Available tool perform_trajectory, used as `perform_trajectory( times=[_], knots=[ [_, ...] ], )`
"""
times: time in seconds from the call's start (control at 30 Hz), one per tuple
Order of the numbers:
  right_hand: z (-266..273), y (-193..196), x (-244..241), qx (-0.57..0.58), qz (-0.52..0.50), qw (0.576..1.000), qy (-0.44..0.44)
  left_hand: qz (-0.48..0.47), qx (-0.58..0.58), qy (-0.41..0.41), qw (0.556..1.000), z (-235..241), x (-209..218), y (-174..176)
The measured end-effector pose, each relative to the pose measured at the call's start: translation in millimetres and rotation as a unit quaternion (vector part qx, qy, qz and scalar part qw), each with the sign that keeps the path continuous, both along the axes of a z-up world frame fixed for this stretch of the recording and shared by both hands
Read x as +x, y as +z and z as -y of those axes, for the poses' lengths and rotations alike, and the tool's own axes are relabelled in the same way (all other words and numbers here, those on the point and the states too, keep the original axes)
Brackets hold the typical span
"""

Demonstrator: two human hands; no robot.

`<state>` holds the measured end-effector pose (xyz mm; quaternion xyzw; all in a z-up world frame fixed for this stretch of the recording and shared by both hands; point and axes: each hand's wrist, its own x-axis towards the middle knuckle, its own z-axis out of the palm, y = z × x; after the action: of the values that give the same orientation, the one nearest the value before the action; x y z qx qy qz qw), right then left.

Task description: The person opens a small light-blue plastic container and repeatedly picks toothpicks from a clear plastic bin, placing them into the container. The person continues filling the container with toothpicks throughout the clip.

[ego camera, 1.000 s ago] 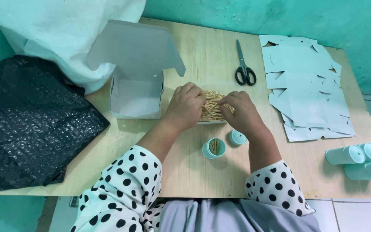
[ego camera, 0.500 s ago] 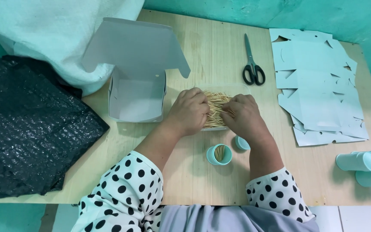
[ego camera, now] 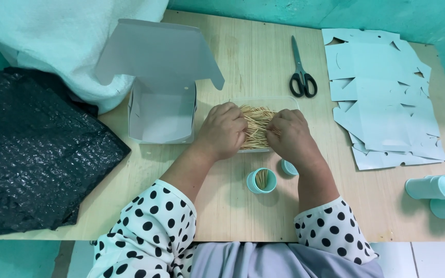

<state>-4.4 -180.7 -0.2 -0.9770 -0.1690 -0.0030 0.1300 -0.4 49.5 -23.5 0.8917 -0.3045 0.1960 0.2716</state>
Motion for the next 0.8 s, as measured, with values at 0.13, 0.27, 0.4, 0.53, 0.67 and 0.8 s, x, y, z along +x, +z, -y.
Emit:
perform_trajectory(
  times=[0.13,0.27,0.4,0.53,0.67,0.8],
  knots=[
    [-15,34,-11,-0.004,-0.016,1.0,-0.001,0.025,-0.011,0.0,1.0,1,1,-7],
    [-18,34,-12,-0.029,-0.05,0.998,-0.018,0.018,0.009,-0.003,1.0,3,-1,-5],
    [-14,31,-14,-0.051,-0.045,0.998,-0.007,0.013,0.041,-0.014,0.999,4,-7,3],
    [-5,14,-12,-0.034,0.005,0.999,0.019,0.009,0.044,-0.017,0.999,3,-1,-4],
    [-1,4,-11,-0.008,0.069,0.997,0.029,0.042,0.026,-0.003,0.999,3,-4,-2],
    [1,1,-16,0.027,0.117,0.992,0.03,0.036,0.007,0.004,0.999,3,-7,-6]
  ],
)
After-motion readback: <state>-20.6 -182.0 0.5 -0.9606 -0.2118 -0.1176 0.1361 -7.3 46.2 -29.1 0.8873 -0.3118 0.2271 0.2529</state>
